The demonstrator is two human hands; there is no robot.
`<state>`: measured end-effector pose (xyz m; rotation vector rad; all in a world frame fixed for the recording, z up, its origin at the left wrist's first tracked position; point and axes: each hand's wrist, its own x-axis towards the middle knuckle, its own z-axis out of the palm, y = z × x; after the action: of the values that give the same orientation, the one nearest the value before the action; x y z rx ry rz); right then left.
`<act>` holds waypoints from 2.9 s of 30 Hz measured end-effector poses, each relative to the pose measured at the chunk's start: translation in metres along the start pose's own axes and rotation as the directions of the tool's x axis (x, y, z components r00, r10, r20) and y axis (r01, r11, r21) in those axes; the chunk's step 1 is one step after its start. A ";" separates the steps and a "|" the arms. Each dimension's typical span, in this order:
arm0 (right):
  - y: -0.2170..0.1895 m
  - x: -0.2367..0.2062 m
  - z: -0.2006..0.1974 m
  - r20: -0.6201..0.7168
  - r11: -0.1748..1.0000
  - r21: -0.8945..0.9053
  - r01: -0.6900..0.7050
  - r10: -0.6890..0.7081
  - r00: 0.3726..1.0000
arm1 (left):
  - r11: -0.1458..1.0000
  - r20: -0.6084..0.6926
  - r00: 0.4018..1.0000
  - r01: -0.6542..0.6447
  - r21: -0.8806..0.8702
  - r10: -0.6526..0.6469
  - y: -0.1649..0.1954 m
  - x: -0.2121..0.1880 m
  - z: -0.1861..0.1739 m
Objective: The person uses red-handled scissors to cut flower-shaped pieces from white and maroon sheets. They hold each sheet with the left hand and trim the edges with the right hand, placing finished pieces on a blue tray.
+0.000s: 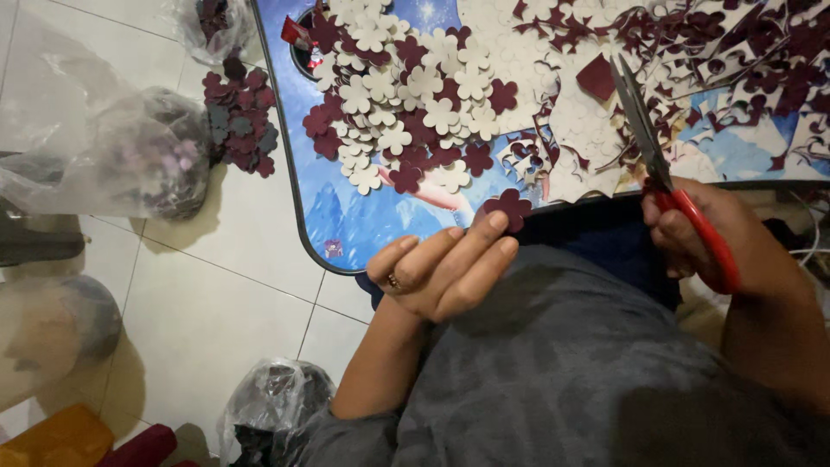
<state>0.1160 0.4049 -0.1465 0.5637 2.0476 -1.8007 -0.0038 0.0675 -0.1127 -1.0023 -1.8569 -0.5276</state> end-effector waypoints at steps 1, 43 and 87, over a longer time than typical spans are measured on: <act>0.000 0.000 0.001 -0.015 1.000 0.021 -0.002 0.002 1.000 | 1.000 0.003 1.000 0.001 -0.004 -0.001 0.000 -0.001 0.001; -0.022 -0.020 0.039 0.134 0.963 0.245 0.112 -0.148 0.980 | -0.575 0.822 0.300 0.599 -0.557 -0.484 0.042 0.063 0.104; -0.051 -0.018 0.056 0.123 0.978 0.018 0.208 -0.209 0.970 | -0.668 0.887 0.217 0.590 -0.452 -0.408 0.072 0.042 0.084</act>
<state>0.1058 0.3426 -0.1013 0.2366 2.0820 -1.9050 0.0008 0.1849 -0.1196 -0.0732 -1.7073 -3.2718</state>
